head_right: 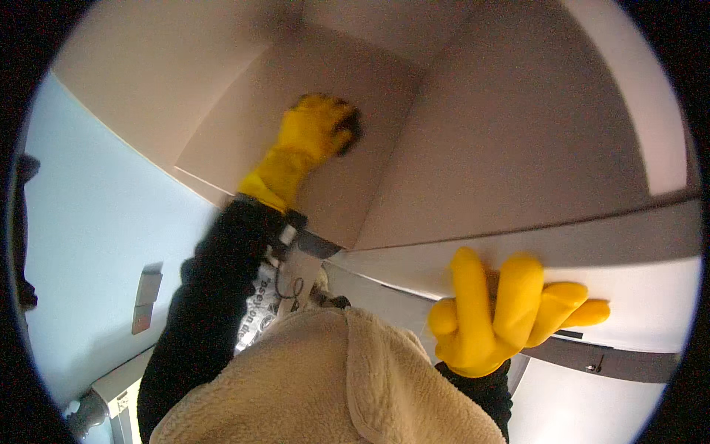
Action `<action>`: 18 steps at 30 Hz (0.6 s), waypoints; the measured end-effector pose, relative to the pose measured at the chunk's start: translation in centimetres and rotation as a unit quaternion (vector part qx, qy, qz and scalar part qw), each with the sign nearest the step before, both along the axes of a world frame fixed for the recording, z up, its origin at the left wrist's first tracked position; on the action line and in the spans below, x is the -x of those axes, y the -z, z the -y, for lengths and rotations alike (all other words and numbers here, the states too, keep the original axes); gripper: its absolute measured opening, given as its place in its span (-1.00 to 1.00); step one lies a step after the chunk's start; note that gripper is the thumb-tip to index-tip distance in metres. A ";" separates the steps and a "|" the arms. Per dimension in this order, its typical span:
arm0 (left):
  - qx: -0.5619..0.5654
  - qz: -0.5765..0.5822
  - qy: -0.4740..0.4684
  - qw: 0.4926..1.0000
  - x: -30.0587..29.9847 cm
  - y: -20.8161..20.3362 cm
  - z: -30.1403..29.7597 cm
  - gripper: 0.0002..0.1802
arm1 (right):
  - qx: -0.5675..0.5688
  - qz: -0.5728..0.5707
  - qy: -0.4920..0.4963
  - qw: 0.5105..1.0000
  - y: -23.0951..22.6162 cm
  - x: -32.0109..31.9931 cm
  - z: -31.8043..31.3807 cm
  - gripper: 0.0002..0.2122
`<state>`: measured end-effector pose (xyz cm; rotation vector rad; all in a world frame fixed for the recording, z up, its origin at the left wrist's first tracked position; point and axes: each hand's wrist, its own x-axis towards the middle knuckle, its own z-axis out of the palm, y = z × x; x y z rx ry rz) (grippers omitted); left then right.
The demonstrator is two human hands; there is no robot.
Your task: The person wipes various surfaces in a bedroom using a brown cloth. They clean the wall, a chair, a bedside table, the bed headboard, and the interior of a wardrobe. The person moves books aside to clean the table and wipes multiple surfaces systematically.
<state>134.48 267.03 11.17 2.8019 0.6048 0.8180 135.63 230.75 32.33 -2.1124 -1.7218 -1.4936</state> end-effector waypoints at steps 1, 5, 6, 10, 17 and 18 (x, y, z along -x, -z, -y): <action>0.006 0.006 0.042 0.999 -0.2 0.2 2.4 -0.43 | -0.010 0.003 -0.002 1.000 0.0 -0.1 -0.1 -0.66; 0.006 0.032 0.105 0.994 4.4 0.8 9.9 -0.46 | -0.016 -0.005 -0.005 1.000 0.1 0.0 -0.6 -0.61; 0.004 0.040 0.107 0.993 6.4 0.7 10.8 -0.46 | -0.020 0.006 0.008 1.000 0.0 0.1 -0.6 -0.60; 0.011 -0.003 0.027 1.000 15.2 0.0 8.9 -0.48 | -0.024 -0.015 0.028 0.999 0.1 0.4 -0.8 -0.56; -0.031 0.010 -0.190 0.981 14.7 0.2 -4.6 -0.48 | -0.041 0.010 0.049 0.998 0.2 0.2 -0.9 -0.59; -0.021 0.005 -0.194 0.981 13.1 0.3 -5.4 -0.47 | -0.035 0.001 0.049 0.998 0.2 0.1 -0.9 -0.56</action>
